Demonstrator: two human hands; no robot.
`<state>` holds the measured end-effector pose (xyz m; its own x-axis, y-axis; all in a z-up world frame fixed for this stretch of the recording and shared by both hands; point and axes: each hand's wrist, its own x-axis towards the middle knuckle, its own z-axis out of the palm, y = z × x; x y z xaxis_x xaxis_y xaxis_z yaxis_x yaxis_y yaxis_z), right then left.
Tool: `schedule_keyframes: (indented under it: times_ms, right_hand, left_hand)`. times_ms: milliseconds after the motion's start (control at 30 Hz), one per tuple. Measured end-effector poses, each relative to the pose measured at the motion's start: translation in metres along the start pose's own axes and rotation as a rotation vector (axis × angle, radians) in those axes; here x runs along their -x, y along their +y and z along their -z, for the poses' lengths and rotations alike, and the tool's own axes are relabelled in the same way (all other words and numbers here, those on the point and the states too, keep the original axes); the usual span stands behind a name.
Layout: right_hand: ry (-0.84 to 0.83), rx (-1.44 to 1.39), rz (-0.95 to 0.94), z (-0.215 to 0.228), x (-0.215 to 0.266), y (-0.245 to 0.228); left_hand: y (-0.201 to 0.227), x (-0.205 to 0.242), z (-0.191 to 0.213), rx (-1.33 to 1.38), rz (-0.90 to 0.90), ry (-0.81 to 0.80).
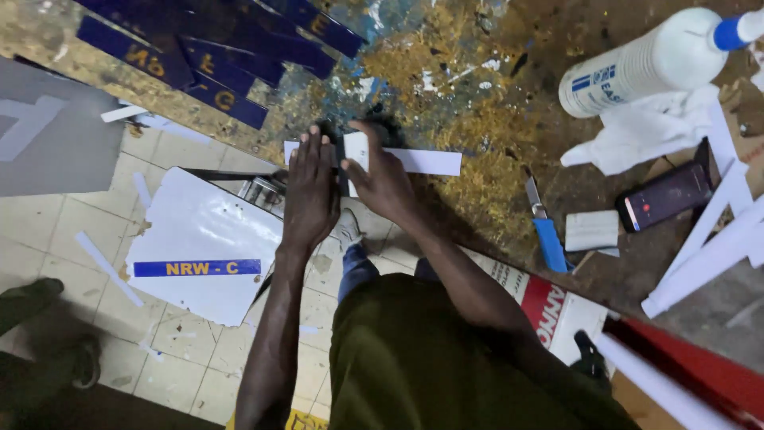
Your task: The person applies a blue sticker with yellow text onto a white rectangular strip using a black squeegee tool. They smooth the sticker down, peel off the backing, and handle the strip to ensure the sticker adheres properly.
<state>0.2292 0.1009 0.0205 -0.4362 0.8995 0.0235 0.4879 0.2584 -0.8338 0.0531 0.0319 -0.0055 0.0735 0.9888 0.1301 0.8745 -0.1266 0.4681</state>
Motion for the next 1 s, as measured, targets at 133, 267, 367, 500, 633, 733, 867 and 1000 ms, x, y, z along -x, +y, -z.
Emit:
schedule_keyframes:
  times_ms: [133,267,367,500,633,733,867,1000]
  right_hand:
    - [0.063,0.148,-0.08,-0.02,-0.006,-0.001]
    - [0.132,0.431,-0.192,0.006,0.018,0.02]
    - [0.052,0.314,-0.436,0.085,0.038,0.024]
    - [0.22,0.162,-0.346,0.141,0.095,0.048]
    - [0.28,0.171,-0.31,0.131,0.089,0.016]
    - [0.33,0.143,-0.205,0.086,0.059,0.0]
    - [0.175,0.239,-0.179,0.051,0.053,0.037]
    - [0.336,0.182,-0.298,0.11,0.096,0.052]
  left_hand:
    - [-0.013,-0.006,0.024,0.023,-0.12,-0.131]
    - [-0.014,-0.002,0.031,-0.017,-0.13,-0.167]
    - [-0.016,-0.007,0.027,-0.01,-0.135,-0.158]
    - [-0.014,-0.001,0.027,-0.021,-0.117,-0.151]
    - [-0.014,0.002,0.022,-0.05,-0.113,-0.135]
    - [-0.013,-0.001,0.026,-0.028,-0.128,-0.143]
    - [-0.016,-0.003,0.021,-0.047,-0.121,-0.174]
    - [-0.016,-0.003,0.021,-0.071,-0.085,-0.202]
